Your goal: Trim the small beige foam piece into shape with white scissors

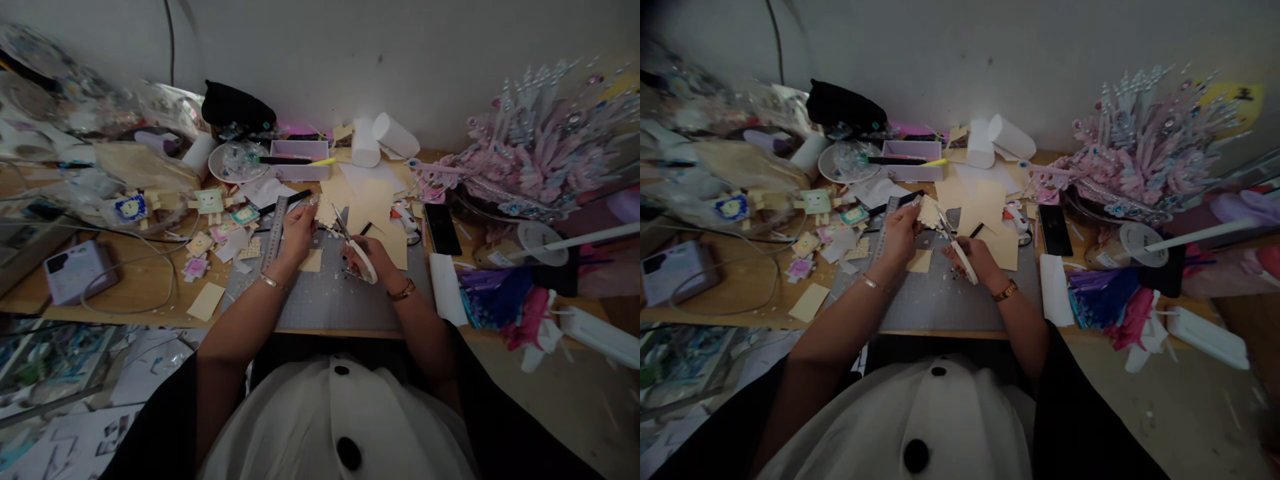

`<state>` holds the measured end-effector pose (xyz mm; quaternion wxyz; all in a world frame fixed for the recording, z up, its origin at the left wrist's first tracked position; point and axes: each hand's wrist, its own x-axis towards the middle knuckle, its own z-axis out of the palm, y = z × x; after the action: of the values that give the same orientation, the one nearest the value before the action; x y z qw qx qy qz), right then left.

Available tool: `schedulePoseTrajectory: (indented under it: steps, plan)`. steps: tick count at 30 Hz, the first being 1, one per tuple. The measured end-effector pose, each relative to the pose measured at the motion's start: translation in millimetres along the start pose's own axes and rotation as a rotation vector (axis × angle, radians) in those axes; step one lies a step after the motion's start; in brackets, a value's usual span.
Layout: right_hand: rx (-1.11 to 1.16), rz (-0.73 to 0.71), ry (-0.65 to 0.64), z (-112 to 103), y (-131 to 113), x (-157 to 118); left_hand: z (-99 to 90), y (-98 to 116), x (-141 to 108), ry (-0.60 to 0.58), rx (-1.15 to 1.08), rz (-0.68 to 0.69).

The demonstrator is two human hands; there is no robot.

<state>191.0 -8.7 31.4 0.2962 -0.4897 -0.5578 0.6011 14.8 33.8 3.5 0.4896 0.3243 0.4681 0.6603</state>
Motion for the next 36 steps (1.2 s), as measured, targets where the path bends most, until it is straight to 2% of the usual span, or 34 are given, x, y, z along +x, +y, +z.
schedulePoseTrajectory:
  steps: [6,9,15,20,26,31,36]
  plan:
    - [-0.003,0.006,-0.027,-1.0,-2.6,-0.8,1.1,1.4,-0.2,0.053,-0.018,-0.028]
    - [0.014,0.011,-0.045,-1.6,-3.8,-1.1,1.6,1.5,-0.8,0.031,-0.02,-0.018]
    - [0.041,-0.05,-0.034,-5.4,-1.7,0.7,4.2,4.8,-7.1,-0.094,0.046,-0.018]
    - [0.132,-0.098,-0.083,-6.5,-6.7,-2.2,5.5,11.6,-16.1,-0.261,0.058,-0.011]
    - [0.2,-0.132,-0.164,-9.0,-10.8,-5.5,6.0,15.1,-23.2,-0.43,0.02,-0.111]
    - [0.213,-0.128,-0.185,-9.9,-8.0,-4.5,5.4,15.1,-25.2,-0.576,0.105,-0.136]
    - [0.189,-0.158,-0.221,-13.0,-3.8,-5.1,4.5,14.5,-25.4,-0.645,0.136,-0.164]
